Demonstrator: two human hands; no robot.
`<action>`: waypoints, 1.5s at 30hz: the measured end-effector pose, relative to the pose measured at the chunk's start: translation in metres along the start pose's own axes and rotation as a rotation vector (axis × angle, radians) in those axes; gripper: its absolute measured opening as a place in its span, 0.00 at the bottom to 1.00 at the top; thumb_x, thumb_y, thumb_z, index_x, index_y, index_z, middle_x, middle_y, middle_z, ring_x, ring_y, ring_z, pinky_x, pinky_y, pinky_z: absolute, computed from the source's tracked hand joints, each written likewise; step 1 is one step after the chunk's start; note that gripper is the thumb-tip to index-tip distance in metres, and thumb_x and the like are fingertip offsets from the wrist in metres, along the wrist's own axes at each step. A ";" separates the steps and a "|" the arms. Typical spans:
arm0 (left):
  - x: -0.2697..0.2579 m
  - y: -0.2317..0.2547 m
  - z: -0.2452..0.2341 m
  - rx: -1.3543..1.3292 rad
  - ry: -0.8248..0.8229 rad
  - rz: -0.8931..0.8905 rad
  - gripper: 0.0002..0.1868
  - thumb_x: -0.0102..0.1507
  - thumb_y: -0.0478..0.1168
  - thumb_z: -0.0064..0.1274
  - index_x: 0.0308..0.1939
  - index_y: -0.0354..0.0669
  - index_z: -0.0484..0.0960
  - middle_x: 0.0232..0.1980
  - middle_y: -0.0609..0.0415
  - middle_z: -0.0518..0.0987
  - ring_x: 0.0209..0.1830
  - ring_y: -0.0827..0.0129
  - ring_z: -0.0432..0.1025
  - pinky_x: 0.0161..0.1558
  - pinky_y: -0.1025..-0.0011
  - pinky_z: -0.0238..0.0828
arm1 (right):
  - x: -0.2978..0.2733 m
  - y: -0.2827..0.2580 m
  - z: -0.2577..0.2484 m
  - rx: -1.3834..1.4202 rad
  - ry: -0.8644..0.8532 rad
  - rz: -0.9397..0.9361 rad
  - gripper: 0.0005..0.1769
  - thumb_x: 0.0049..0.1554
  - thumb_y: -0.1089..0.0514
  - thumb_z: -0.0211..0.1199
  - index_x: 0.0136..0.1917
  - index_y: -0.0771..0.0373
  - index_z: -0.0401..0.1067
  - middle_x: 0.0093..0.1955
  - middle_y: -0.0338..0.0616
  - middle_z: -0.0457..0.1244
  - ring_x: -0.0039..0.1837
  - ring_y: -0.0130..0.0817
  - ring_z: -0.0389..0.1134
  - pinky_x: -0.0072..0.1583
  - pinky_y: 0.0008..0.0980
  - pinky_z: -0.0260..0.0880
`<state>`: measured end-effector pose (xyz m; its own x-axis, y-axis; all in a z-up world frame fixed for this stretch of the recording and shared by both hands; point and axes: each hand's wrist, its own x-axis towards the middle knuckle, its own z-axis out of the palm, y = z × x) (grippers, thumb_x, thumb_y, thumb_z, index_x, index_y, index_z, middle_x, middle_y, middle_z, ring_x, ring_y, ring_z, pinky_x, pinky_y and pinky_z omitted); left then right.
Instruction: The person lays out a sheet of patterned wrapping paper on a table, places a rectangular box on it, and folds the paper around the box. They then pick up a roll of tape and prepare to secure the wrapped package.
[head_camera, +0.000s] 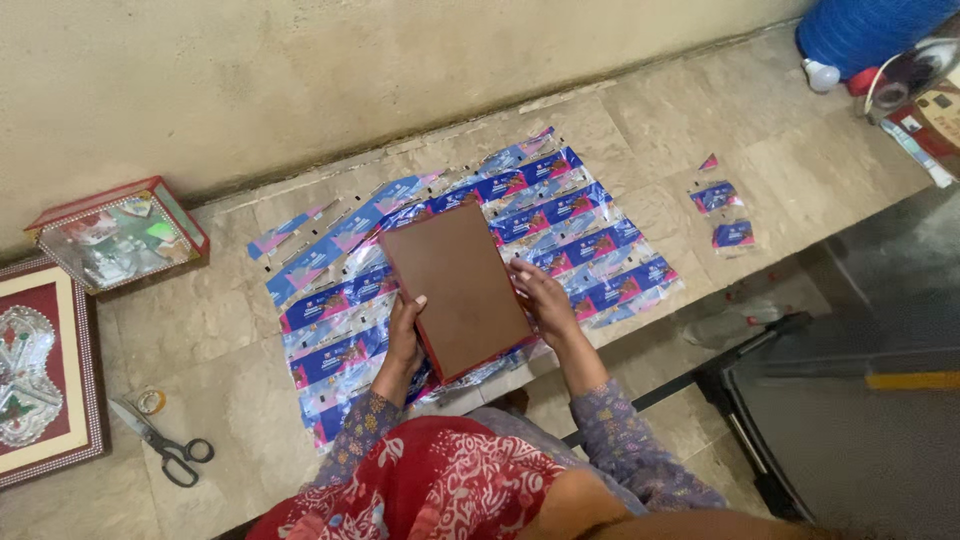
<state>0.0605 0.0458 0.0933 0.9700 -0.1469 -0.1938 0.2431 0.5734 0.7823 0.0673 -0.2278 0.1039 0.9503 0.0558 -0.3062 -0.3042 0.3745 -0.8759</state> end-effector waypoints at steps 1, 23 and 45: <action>0.001 -0.002 0.001 -0.001 -0.003 -0.008 0.33 0.63 0.44 0.48 0.72 0.39 0.62 0.65 0.47 0.72 0.65 0.59 0.70 0.64 0.59 0.69 | 0.001 0.002 -0.003 0.022 -0.023 0.010 0.25 0.65 0.54 0.53 0.73 0.64 0.65 0.69 0.44 0.64 0.67 0.33 0.66 0.66 0.35 0.67; 0.032 -0.060 0.034 0.092 0.136 -0.057 0.37 0.62 0.43 0.49 0.74 0.40 0.56 0.66 0.45 0.69 0.66 0.57 0.67 0.63 0.57 0.68 | 0.035 0.018 -0.055 -0.122 0.034 0.135 0.30 0.61 0.55 0.61 0.75 0.63 0.64 0.67 0.45 0.65 0.66 0.33 0.67 0.64 0.33 0.68; 0.070 -0.103 0.044 0.625 0.387 0.116 0.42 0.67 0.38 0.45 0.81 0.40 0.43 0.80 0.39 0.59 0.77 0.54 0.60 0.71 0.66 0.58 | 0.091 0.063 -0.088 -0.235 -0.051 -0.101 0.34 0.59 0.68 0.60 0.77 0.67 0.58 0.68 0.49 0.66 0.67 0.33 0.67 0.65 0.30 0.68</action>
<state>0.1036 -0.0587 0.0254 0.9493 0.2475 -0.1940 0.2037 -0.0142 0.9789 0.1289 -0.2804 -0.0119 0.9770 0.0778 -0.1987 -0.2088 0.1557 -0.9655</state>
